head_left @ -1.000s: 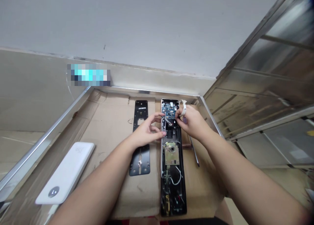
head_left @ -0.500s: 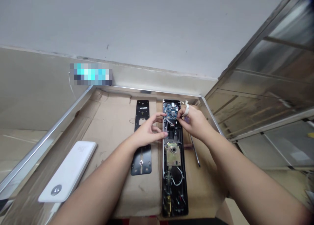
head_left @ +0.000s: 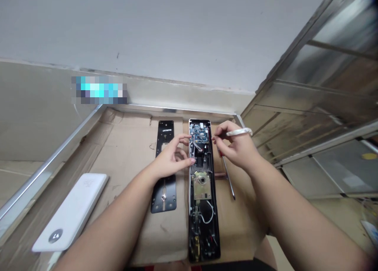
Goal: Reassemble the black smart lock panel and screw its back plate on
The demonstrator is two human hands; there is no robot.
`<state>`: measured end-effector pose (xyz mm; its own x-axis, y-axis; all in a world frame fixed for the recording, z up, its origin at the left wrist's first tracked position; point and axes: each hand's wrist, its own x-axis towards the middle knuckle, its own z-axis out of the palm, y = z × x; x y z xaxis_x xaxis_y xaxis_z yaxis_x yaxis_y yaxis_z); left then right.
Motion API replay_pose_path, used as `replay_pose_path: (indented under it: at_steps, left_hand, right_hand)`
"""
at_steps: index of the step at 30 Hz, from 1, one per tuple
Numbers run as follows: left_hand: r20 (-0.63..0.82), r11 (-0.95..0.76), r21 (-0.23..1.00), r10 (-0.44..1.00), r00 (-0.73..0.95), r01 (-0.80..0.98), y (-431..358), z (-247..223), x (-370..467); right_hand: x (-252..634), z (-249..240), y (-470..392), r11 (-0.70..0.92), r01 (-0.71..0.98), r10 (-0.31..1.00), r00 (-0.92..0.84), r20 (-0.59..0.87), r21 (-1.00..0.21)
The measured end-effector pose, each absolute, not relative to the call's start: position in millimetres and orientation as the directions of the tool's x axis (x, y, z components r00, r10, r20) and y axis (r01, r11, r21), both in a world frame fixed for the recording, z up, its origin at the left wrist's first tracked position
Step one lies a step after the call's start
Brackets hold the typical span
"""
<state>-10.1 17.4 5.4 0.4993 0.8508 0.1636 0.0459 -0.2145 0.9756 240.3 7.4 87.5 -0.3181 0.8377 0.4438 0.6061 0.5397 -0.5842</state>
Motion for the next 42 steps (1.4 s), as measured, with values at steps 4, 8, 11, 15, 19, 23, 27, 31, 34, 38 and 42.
replay_pose_path:
  at_steps: [4, 8, 11, 15, 19, 23, 27, 31, 34, 38, 42]
  left_hand:
    - [0.427, -0.507, 0.842, 0.836, 0.343, 0.187, 17.8, 11.3, -15.0]
    - [0.491, -0.540, 0.840, 0.795, 0.356, 0.046, 16.1, 18.0, -20.2]
    - [0.483, -0.511, 0.858, 0.775, 0.408, -0.046, 15.0, 20.6, -22.6]
    - [0.463, -0.491, 0.866, 0.717, 0.522, -0.094, 11.3, 25.2, -21.7]
    - [0.437, -0.444, 0.883, 0.657, 0.615, -0.153, 4.2, 30.3, -15.8]
    - [0.360, -0.237, 0.932, 0.704, 0.612, -0.276, -0.1, 28.0, -11.1]
    - [0.258, -0.021, 0.908, 0.813, 0.522, -0.418, -0.1, 23.3, -10.5]
    - [0.234, 0.042, 0.821, 0.884, 0.403, -0.569, 3.2, 23.1, -11.6]
    - [0.208, 0.082, 0.771, 0.905, 0.372, -0.631, 7.2, 24.5, -12.8]
    - [0.168, 0.085, 0.769, 0.929, 0.330, -0.633, 11.6, 27.8, -14.7]
    - [0.133, 0.073, 0.785, 0.950, 0.283, -0.616, 15.1, 30.2, -17.0]
  right_hand:
    - [223.6, 86.9, -4.8, 0.580, 0.624, 0.809, -0.519, 0.277, -0.524]
    - [205.5, 91.8, -20.1, 0.649, 0.614, 0.743, -0.637, 0.203, -0.450]
    - [196.2, 98.0, -29.7, 0.728, 0.595, 0.663, -0.737, 0.131, -0.341]
    - [190.0, 105.4, -42.5, 0.747, 0.546, 0.595, -0.804, 0.016, -0.379]
    - [189.2, 107.6, -51.2, 0.670, 0.564, 0.617, -0.785, -0.059, -0.483]
    - [191.1, 105.3, -51.9, 0.625, 0.621, 0.659, -0.745, -0.107, -0.473]
    - [193.0, 104.1, -48.7, 0.608, 0.647, 0.684, -0.721, -0.111, -0.460]
    - [193.8, 104.9, -47.1, 0.612, 0.672, 0.704, -0.703, -0.099, -0.418]
    - [194.4, 104.1, -46.3, 0.621, 0.672, 0.700, -0.707, -0.101, -0.403]
    - [193.9, 101.7, -44.9, 0.635, 0.620, 0.669, -0.739, -0.073, -0.460]
    - [191.0, 102.1, -46.4, 0.625, 0.555, 0.630, -0.774, -0.066, -0.549]
